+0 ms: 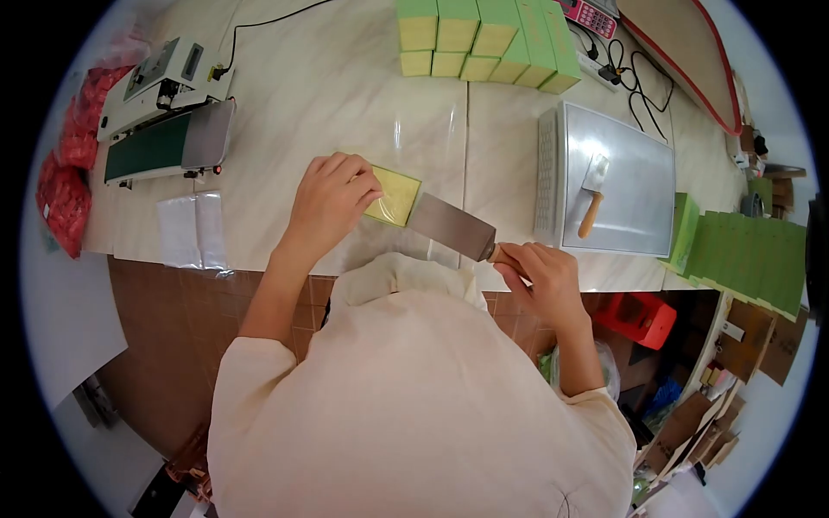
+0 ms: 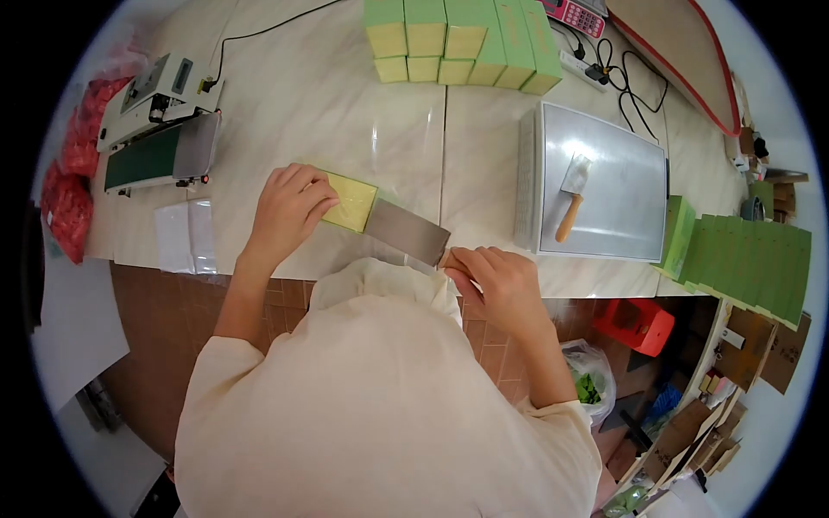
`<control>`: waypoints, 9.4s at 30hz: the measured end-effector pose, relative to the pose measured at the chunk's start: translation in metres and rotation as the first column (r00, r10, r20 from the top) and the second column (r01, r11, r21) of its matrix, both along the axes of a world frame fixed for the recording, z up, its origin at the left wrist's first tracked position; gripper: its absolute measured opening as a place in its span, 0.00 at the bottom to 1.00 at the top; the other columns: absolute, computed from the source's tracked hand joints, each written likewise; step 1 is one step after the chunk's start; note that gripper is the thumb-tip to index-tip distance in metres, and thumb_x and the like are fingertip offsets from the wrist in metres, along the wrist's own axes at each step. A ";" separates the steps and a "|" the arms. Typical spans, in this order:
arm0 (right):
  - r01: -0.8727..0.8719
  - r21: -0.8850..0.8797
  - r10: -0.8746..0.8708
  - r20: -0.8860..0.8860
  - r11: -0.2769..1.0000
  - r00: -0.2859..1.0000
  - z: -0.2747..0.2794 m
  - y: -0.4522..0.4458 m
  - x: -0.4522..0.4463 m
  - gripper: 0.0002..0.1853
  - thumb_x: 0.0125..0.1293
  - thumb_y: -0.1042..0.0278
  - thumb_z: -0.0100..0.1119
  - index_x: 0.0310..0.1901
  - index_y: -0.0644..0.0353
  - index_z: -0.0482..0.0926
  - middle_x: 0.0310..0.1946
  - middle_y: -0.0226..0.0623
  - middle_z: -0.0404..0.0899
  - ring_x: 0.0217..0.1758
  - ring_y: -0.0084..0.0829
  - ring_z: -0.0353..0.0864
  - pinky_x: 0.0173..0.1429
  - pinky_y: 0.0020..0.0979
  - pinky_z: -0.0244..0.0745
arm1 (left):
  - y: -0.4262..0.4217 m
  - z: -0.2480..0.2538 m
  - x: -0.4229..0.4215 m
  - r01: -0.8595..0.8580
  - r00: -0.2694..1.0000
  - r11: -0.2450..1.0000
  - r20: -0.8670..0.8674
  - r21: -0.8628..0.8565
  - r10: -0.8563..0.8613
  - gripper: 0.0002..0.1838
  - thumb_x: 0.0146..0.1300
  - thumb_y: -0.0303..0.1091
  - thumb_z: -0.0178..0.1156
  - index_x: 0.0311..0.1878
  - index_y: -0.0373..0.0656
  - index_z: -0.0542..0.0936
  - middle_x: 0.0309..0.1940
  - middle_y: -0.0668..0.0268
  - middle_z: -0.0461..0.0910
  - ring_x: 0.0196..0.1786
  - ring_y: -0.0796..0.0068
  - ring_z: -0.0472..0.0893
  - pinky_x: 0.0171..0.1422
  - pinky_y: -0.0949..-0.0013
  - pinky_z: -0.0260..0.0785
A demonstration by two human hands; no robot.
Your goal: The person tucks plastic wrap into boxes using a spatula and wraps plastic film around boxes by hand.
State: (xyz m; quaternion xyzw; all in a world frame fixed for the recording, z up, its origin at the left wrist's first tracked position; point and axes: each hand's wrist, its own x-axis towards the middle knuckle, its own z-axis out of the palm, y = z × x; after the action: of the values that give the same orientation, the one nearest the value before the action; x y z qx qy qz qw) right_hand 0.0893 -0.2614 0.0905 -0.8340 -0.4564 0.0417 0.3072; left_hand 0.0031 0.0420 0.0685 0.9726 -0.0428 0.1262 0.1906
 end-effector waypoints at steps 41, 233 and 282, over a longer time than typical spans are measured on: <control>0.041 -0.127 -0.054 -0.099 0.991 0.994 -0.014 0.055 0.009 0.06 0.64 0.64 0.64 0.36 0.54 0.80 0.25 0.30 0.80 0.24 0.38 0.78 0.26 0.34 0.69 | 0.004 -0.013 0.009 0.106 0.993 0.987 0.036 0.120 -0.111 0.04 0.57 0.34 0.65 0.34 0.48 0.81 0.40 0.74 0.80 0.56 0.72 0.77 0.72 0.51 0.56; -0.147 0.019 0.147 -0.254 0.989 0.956 -0.021 0.073 -0.039 0.09 0.67 0.70 0.61 0.45 0.64 0.81 0.27 0.41 0.79 0.23 0.40 0.76 0.27 0.34 0.69 | 0.052 -0.037 0.006 0.018 0.961 0.782 -0.206 -0.623 -0.186 0.08 0.57 0.33 0.66 0.27 0.42 0.78 0.46 0.67 0.77 0.56 0.65 0.72 0.63 0.63 0.65; 0.031 -0.161 -0.007 0.150 0.986 0.989 -0.036 0.106 -0.039 0.13 0.68 0.69 0.60 0.53 0.59 0.78 0.25 0.37 0.79 0.22 0.37 0.78 0.24 0.35 0.70 | 0.016 -0.150 0.013 0.065 0.908 0.057 0.082 -0.996 0.410 0.36 0.71 0.69 0.28 0.48 0.45 0.73 0.41 0.68 0.81 0.47 0.77 0.76 0.54 0.71 0.58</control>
State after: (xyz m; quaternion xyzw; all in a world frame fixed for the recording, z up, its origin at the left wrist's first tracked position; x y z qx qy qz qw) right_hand 0.0505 -0.1550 0.0549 -0.8614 -0.4652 0.0134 0.2034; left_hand 0.0163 0.0581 -0.0813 0.5403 0.1406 0.3121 0.7687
